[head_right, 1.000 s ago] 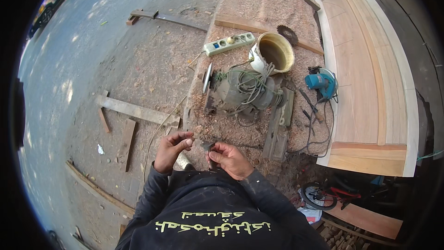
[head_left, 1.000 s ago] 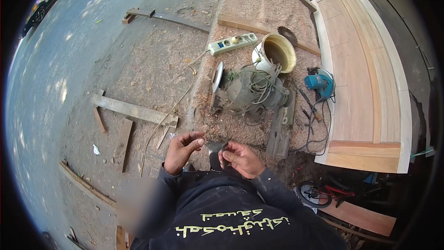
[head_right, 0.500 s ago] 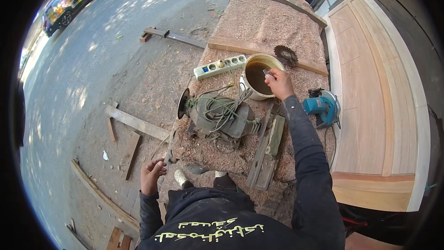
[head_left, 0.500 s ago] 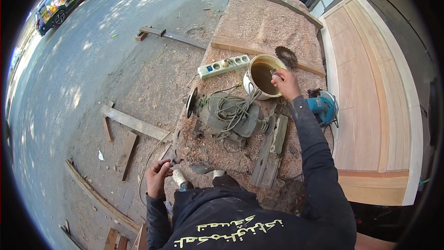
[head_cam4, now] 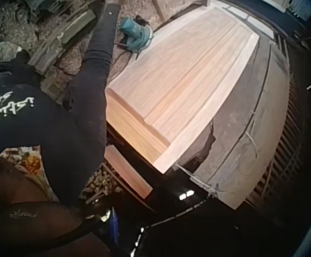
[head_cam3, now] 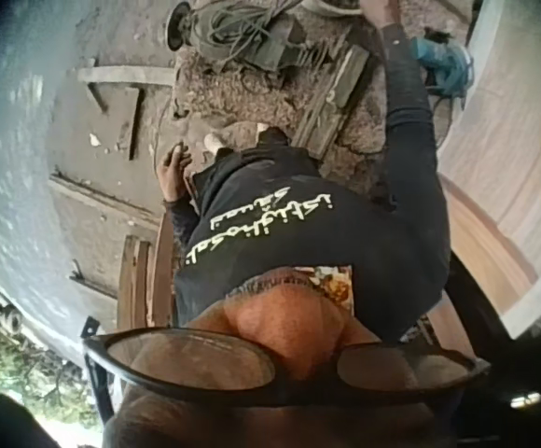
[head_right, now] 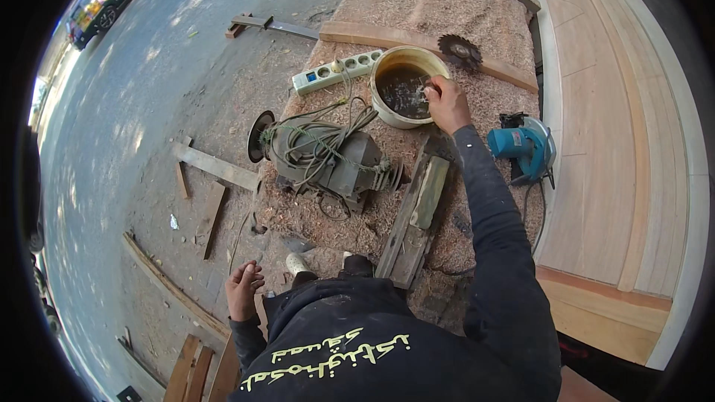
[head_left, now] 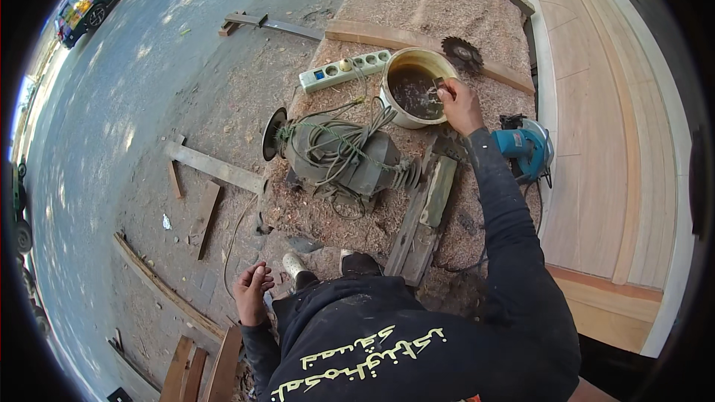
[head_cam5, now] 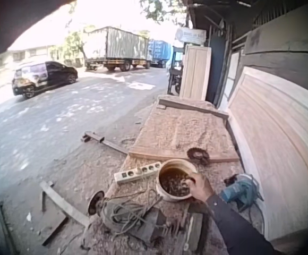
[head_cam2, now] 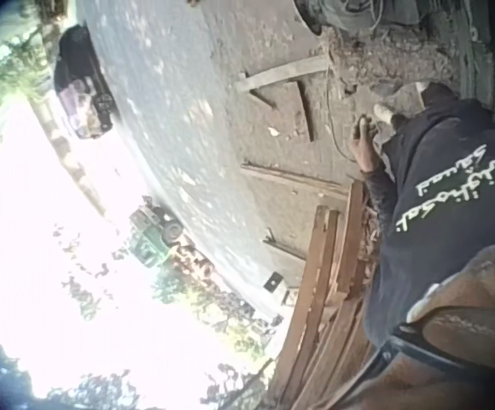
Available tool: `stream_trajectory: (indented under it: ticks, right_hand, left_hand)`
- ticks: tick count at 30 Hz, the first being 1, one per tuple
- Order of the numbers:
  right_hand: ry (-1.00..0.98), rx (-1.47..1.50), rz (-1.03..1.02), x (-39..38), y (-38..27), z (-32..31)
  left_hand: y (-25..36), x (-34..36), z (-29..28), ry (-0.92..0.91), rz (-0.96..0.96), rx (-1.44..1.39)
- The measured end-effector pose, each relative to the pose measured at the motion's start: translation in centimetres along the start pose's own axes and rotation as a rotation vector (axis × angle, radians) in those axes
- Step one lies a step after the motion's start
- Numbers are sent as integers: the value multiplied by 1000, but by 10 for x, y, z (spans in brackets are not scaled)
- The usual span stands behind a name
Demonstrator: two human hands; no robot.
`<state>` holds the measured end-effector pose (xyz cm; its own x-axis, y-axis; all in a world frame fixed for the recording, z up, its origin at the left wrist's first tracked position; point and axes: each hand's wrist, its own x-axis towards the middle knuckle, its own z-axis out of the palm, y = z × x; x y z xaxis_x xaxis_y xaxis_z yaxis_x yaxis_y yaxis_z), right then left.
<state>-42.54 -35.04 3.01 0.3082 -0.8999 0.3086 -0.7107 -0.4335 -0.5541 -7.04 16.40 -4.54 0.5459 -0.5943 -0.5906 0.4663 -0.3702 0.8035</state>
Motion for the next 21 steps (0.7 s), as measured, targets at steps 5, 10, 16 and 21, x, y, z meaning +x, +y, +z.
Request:
stream_trajectory:
  ticks: [5,10,16,21]
  right_hand:
    - [-94,356,456,-128,8,-37]
    - [-14,367,699,-242,9,-11]
    - [89,176,588,-262,2,5]
    - [91,151,490,-226,32,3]
  left_hand:
    - [13,27,17,-151,6,34]
    - [30,43,22,-260,11,105]
    - [42,51,9,-320,56,176]
    - [31,45,8,-303,16,198]
